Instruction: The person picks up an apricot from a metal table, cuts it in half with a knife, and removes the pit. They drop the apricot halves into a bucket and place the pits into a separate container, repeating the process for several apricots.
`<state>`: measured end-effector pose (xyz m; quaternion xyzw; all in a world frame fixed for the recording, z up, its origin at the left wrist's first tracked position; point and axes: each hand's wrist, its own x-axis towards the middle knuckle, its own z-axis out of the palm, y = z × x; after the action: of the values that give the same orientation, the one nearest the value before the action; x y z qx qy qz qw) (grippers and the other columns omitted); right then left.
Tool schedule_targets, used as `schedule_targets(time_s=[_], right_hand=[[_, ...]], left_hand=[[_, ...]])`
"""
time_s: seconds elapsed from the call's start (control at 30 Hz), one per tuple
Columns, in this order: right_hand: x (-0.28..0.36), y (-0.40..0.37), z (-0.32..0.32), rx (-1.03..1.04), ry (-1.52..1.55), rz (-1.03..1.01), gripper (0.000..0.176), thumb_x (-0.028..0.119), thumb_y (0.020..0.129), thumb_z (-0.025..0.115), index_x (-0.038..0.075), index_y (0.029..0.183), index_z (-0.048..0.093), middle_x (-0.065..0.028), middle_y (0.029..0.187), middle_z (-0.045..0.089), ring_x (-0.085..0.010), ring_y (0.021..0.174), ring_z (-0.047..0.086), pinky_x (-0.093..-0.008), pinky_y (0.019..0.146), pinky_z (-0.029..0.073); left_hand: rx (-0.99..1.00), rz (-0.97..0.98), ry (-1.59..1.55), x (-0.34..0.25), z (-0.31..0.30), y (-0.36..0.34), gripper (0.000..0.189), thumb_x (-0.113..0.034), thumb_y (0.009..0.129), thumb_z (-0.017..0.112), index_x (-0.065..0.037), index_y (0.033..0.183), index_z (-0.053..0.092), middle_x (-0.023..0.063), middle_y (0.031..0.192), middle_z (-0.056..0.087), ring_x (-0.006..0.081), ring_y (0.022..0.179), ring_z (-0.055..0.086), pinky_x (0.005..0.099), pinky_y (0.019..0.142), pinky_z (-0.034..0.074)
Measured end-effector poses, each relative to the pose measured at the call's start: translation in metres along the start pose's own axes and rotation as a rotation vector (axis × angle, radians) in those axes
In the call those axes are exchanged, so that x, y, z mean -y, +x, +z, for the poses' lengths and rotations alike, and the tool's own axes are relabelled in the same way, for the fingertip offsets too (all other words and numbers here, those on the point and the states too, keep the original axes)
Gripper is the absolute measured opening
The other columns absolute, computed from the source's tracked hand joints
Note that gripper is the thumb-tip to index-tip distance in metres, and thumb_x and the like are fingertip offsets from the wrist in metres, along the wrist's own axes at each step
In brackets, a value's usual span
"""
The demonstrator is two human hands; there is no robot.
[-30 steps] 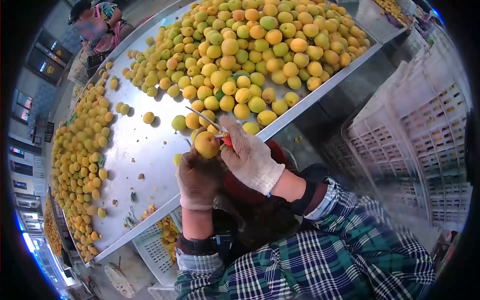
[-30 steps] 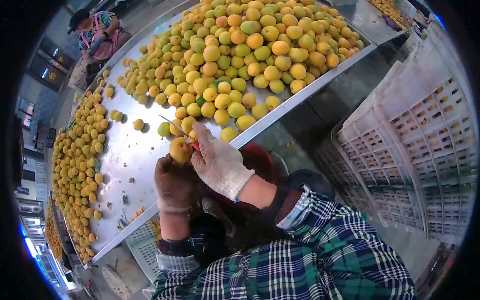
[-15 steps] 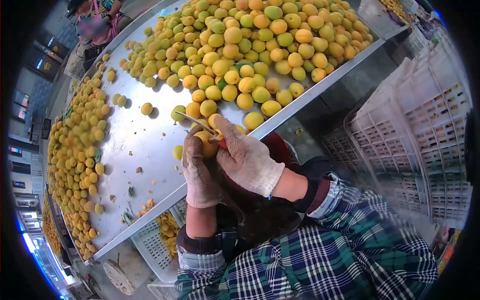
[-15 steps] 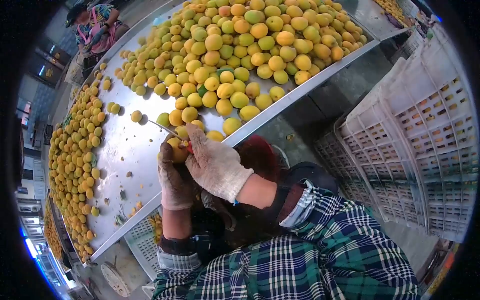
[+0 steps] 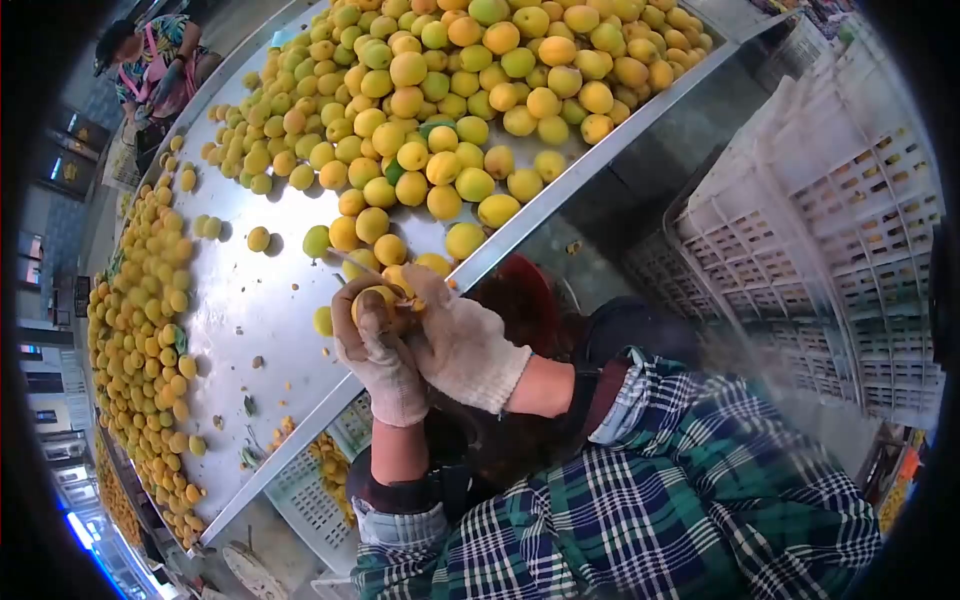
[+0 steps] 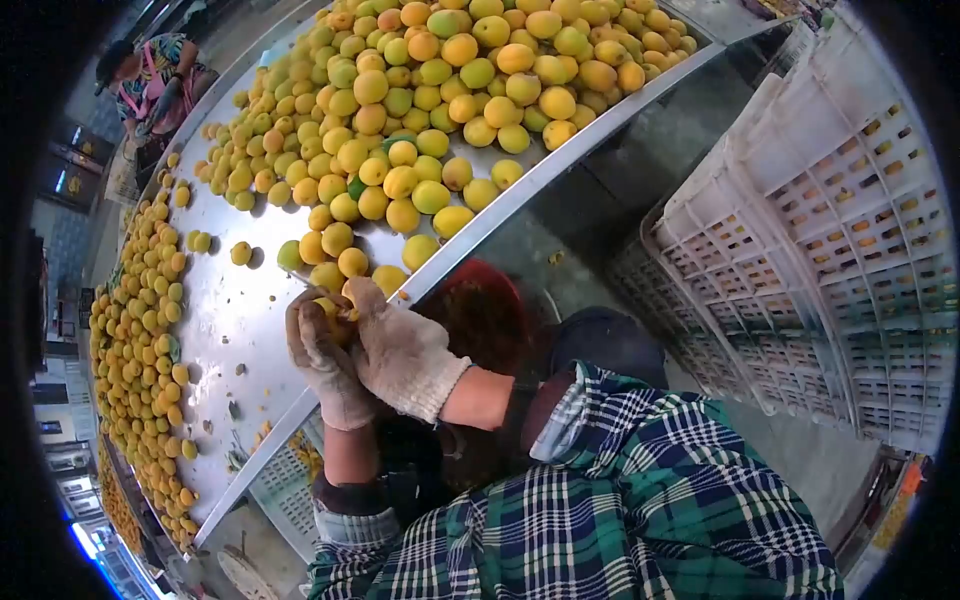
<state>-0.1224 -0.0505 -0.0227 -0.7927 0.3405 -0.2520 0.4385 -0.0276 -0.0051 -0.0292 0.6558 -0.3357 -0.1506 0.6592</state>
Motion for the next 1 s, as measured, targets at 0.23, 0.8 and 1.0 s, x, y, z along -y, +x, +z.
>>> schedule_targets(time_s=[0.23, 0.8, 1.0], right_hand=[[0.003, 0.004, 0.006, 0.125, 0.154, 0.106, 0.044, 0.016, 0.086, 0.053, 0.001, 0.126, 0.044, -0.0254, 0.107, 0.059, -0.0436, 0.097, 0.058, -0.0471, 0.082, 0.049], [0.015, -0.006, -0.006, 0.167, 0.051, 0.02, 0.072, 0.047, 0.096, 0.043, 0.006, 0.148, 0.014, -0.0253, 0.094, 0.065, -0.0445, 0.085, 0.062, -0.0508, 0.075, 0.05], [0.013, -0.005, -0.003, 0.172, -0.068, -0.009, 0.072, 0.043, 0.096, 0.043, 0.001, 0.147, 0.015, -0.0214, 0.088, 0.067, -0.0388, 0.079, 0.065, -0.0474, 0.068, 0.051]], left_hand=[[0.132, 0.164, 0.274, 0.004, -0.024, 0.012, 0.041, -0.039, 0.096, 0.048, 0.001, 0.104, 0.056, 0.0088, 0.093, 0.059, 0.0175, 0.085, 0.057, 0.0325, 0.077, 0.047], [-0.057, -0.59, -0.899, -0.007, -0.025, 0.02, 0.064, -0.065, 0.093, 0.035, -0.009, 0.119, 0.052, 0.0092, 0.106, 0.06, 0.0238, 0.097, 0.057, 0.0403, 0.09, 0.046], [-0.037, -0.533, -0.875, -0.009, -0.021, 0.015, 0.064, -0.065, 0.094, 0.033, -0.008, 0.12, 0.05, 0.0086, 0.109, 0.058, 0.0239, 0.096, 0.056, 0.0386, 0.087, 0.047]])
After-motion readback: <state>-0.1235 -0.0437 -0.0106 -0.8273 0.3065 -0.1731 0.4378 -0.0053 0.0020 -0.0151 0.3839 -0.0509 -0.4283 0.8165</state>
